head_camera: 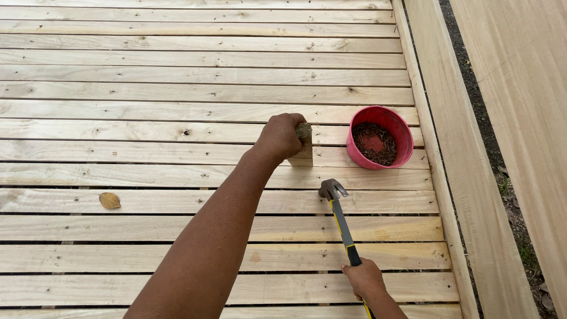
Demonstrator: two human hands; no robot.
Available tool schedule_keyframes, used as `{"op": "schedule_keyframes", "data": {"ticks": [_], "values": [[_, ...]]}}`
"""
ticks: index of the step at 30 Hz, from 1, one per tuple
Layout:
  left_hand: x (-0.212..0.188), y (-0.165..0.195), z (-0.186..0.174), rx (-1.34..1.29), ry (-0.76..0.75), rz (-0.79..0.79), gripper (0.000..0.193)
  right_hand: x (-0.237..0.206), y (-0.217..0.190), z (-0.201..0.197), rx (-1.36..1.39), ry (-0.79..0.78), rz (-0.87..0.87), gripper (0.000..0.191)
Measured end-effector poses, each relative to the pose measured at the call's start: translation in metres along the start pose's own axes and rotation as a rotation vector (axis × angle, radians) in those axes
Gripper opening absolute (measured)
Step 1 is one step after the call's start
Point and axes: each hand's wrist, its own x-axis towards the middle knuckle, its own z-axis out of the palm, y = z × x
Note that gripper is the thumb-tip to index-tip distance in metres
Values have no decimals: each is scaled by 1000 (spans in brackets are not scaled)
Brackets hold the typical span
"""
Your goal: The person hammers nails into a small wooden block placed on a wooden slatted surface. They repeatedly strike the block with a hammer while holding it steady with the other hand. The block is repositioned several times during the process.
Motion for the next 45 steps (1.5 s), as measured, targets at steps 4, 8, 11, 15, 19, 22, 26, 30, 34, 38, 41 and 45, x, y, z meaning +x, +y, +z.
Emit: {"op": "schedule_keyframes", "data": {"ticks": [4,8,11,15,19,22,26,30,34,38,41,45], "values": [[8,-9,1,82,82,95,39,-5,-2,-2,58,-26,10,32],[3,-24,4,-221,212,108,58,-24,-16,-10,99,-1,-9,30],[-2,-30,8,-381,224,47,72,-48,-44,-22,89,19,-34,29],[-4,-34,11,-466,231,35,84,-88,-105,-49,179,109,-242,35],[-2,-37,12,-500,260,57,96,-127,-147,-81,270,184,-581,36],[-1,-39,13,-491,278,69,103,-145,-153,-88,357,129,-734,34],[0,-41,15,-500,285,63,113,-152,-146,-84,12,35,-347,37],[-1,-46,18,-521,302,90,114,-158,-147,-78,49,66,-371,35],[2,-50,23,-506,312,109,112,-170,-156,-91,172,89,-482,34],[4,-50,22,-484,297,102,116,-173,-160,-103,339,51,-807,30],[1,-46,19,-487,268,78,122,-167,-160,-97,209,46,-600,34],[-4,-41,18,-485,246,39,126,-159,-157,-89,-30,34,-316,33]]}}
